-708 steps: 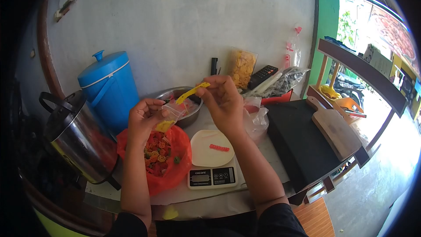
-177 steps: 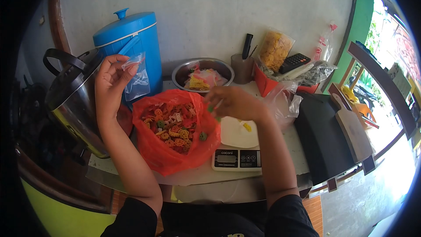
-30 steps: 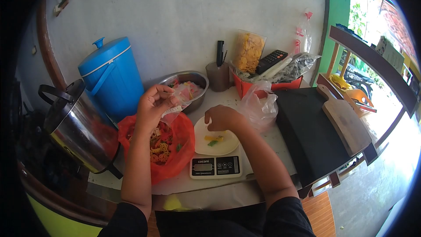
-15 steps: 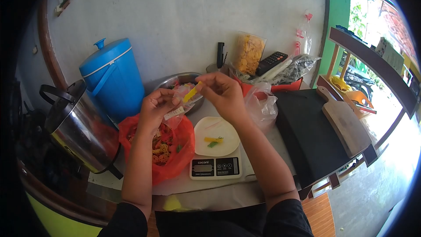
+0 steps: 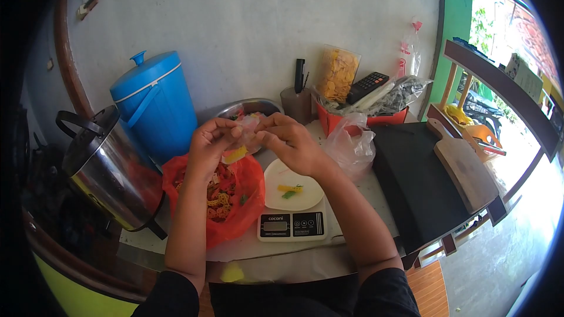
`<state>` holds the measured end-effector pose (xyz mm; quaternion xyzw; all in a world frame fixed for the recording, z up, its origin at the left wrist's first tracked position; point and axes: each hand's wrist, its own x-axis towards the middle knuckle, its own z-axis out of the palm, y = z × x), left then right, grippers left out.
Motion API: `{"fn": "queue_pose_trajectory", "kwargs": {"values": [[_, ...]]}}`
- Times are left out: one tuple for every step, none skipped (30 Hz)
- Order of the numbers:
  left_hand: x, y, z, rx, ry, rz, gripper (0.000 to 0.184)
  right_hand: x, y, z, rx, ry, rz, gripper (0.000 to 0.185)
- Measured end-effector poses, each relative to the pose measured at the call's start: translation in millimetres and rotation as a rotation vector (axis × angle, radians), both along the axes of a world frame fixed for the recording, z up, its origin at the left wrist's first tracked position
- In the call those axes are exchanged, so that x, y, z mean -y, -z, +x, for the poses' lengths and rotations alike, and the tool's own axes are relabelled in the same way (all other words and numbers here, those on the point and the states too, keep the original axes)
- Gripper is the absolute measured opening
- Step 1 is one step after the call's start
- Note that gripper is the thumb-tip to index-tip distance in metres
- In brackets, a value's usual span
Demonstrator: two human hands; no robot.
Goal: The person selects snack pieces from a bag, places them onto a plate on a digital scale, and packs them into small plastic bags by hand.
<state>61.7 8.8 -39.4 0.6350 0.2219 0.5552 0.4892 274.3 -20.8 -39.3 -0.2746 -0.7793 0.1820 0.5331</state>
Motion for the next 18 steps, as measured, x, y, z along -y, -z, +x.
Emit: {"fn": "queue_pose_trajectory", "kwargs": {"values": [[0.0,-1.0,-0.5,-0.036,-0.071,0.027,0.019,-1.1,0.8,2.0,-0.013,0.007,-0.059,0.015],[0.5,-2.7,-0.8,-0.072,-0.142,0.054,0.02,-2.5,1.8,4.5,-0.026,0.014,-0.117,0.015],[0.8,-3.4,-1.2,-0.108,-0.213,0.08,0.021,-5.7,4.9,9.9,0.132,0.06,-0.199,0.017],[0.4,-3.5,-1.9,-0.096,-0.226,0.072,0.021,-9.7,8.7,16.5,0.292,0.105,-0.28,0.018],[-0.4,-3.7,-2.8,-0.085,-0.238,0.065,0.022,-12.0,10.9,20.1,0.451,0.15,-0.359,0.02],[-1.3,-4.1,-3.6,-0.075,-0.25,0.059,0.022,-10.6,12.3,18.1,0.655,0.194,-0.421,0.021],[-3.0,-3.3,-4.2,-0.064,-0.24,0.071,0.023,-7.6,15.4,14.0,0.859,0.238,-0.482,0.023],[-5.4,-1.4,-4.7,-0.054,-0.23,0.083,0.023,-5.3,18.2,10.3,1.062,0.282,-0.541,0.024],[-6.6,-0.3,-4.7,-0.044,-0.22,0.095,0.023,-6.0,21.9,7.7,1.067,0.264,-0.551,0.026],[-6.1,-0.5,-4.2,-0.05,-0.207,0.105,0.024,-9.1,27.2,5.6,1.071,0.247,-0.559,0.028],[-5.2,-0.3,-3.8,-0.055,-0.197,0.115,0.024,-12.7,30.9,4.3,1.078,0.227,-0.566,0.03],[-4.5,-0.7,-3.5,-0.059,-0.187,0.125,0.025,-15.5,33.0,4.7,1.059,0.245,-0.534,0.031],[-3.1,-2.1,-3.2,-0.063,-0.18,0.102,0.023,-17.7,34.8,6.3,1.041,0.264,-0.504,0.032],[-1.1,-3.9,-2.6,-0.066,-0.173,0.079,0.022,-18.5,35.6,8.5,1.022,0.282,-0.474,0.033],[0.0,-4.8,-2.3,-0.068,-0.165,0.055,0.021,-20.0,31.5,13.2,0.867,0.258,-0.492,0.032],[-0.5,-4.4,-2.3,-0.06,-0.141,0.066,0.022,-23.3,23.4,19.5,0.713,0.232,-0.509,0.032],[-1.5,-4.0,-2.7,-0.051,-0.118,0.076,0.023,-25.1,17.1,23.2,0.56,0.205,-0.523,0.031],[-2.0,-3.3,-3.2,-0.041,-0.095,0.085,0.025,-25.0,14.0,24.2,0.325,0.144,-0.435,0.03]]}}
